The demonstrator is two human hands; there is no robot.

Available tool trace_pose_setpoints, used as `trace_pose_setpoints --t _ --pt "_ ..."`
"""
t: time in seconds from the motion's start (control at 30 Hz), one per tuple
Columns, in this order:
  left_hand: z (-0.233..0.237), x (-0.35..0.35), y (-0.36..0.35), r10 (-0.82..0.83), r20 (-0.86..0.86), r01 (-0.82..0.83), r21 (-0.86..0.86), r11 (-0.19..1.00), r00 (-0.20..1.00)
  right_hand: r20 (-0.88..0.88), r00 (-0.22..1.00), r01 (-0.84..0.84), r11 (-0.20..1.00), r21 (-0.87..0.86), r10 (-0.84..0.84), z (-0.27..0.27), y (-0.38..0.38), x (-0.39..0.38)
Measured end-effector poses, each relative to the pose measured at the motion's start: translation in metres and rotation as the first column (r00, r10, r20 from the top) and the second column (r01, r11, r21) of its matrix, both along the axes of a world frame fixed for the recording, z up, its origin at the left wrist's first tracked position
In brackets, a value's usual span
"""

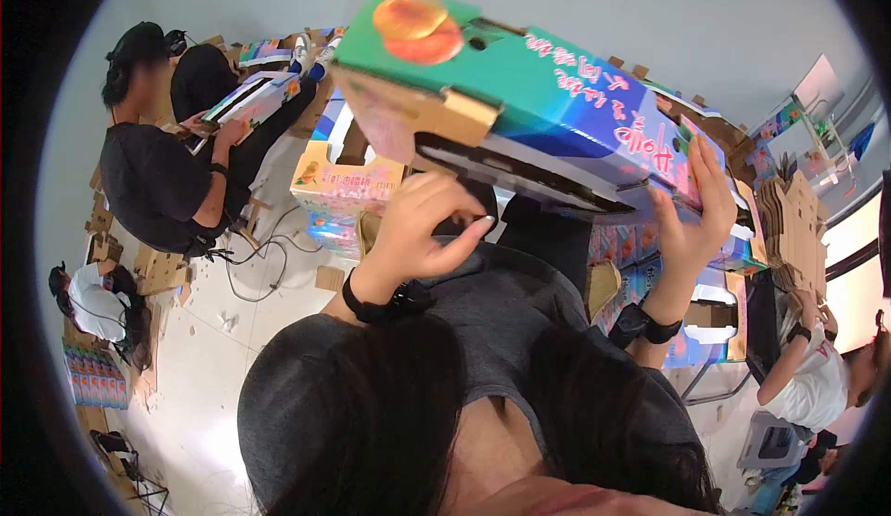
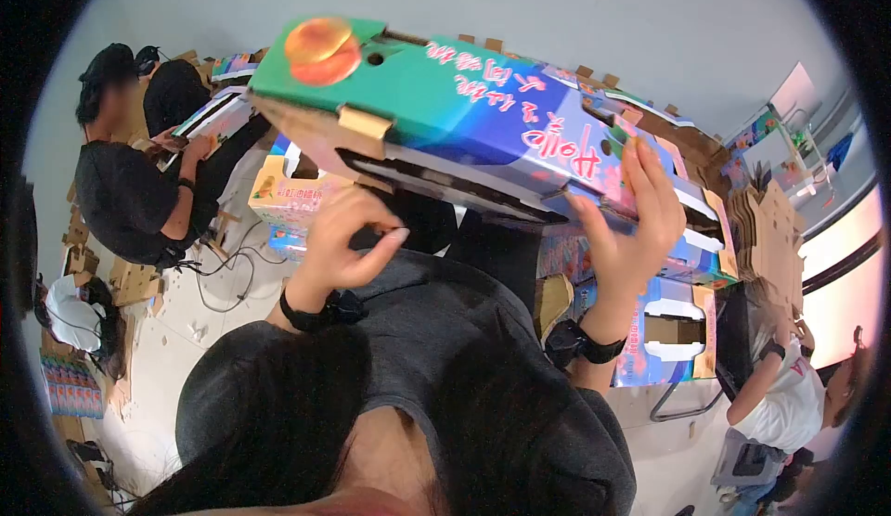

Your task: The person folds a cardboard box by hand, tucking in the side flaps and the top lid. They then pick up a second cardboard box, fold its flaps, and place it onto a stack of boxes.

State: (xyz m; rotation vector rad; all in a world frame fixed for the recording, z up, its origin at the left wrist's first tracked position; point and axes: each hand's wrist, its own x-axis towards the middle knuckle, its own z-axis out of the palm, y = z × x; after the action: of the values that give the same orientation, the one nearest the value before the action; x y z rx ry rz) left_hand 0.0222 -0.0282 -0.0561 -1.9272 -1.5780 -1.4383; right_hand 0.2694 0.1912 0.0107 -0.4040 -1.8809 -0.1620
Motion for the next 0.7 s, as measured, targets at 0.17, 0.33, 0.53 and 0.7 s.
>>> trace_pose_setpoints --t 0.17,0.33,0.53,0.7 --pt "-0.046 -0.022 0.027 -0.207 0.564 0.513 -0.462 0.723 0.800 -0.065 0.998 0.010 0.999 -0.039 -0.012 -0.010 0.012 0.010" --pt "-0.091 -0.042 0.049 -0.011 0.812 0.728 -0.517 0.449 0.584 -0.055 0.998 0.024 0.997 -0.069 -0.028 -0.013 0.013 0.017" --pt "-0.093 -0.029 0.062 -0.116 0.933 0.741 -0.191 0.644 0.341 -0.037 0.999 0.031 0.999 -0.020 -0.031 -0.019 0.015 0.024" --pt "-0.070 -0.023 0.057 -0.091 0.967 0.758 -0.126 0.640 0.238 -0.097 0.994 0.070 0.977 0.203 -0.051 -0.036 0.016 0.025"
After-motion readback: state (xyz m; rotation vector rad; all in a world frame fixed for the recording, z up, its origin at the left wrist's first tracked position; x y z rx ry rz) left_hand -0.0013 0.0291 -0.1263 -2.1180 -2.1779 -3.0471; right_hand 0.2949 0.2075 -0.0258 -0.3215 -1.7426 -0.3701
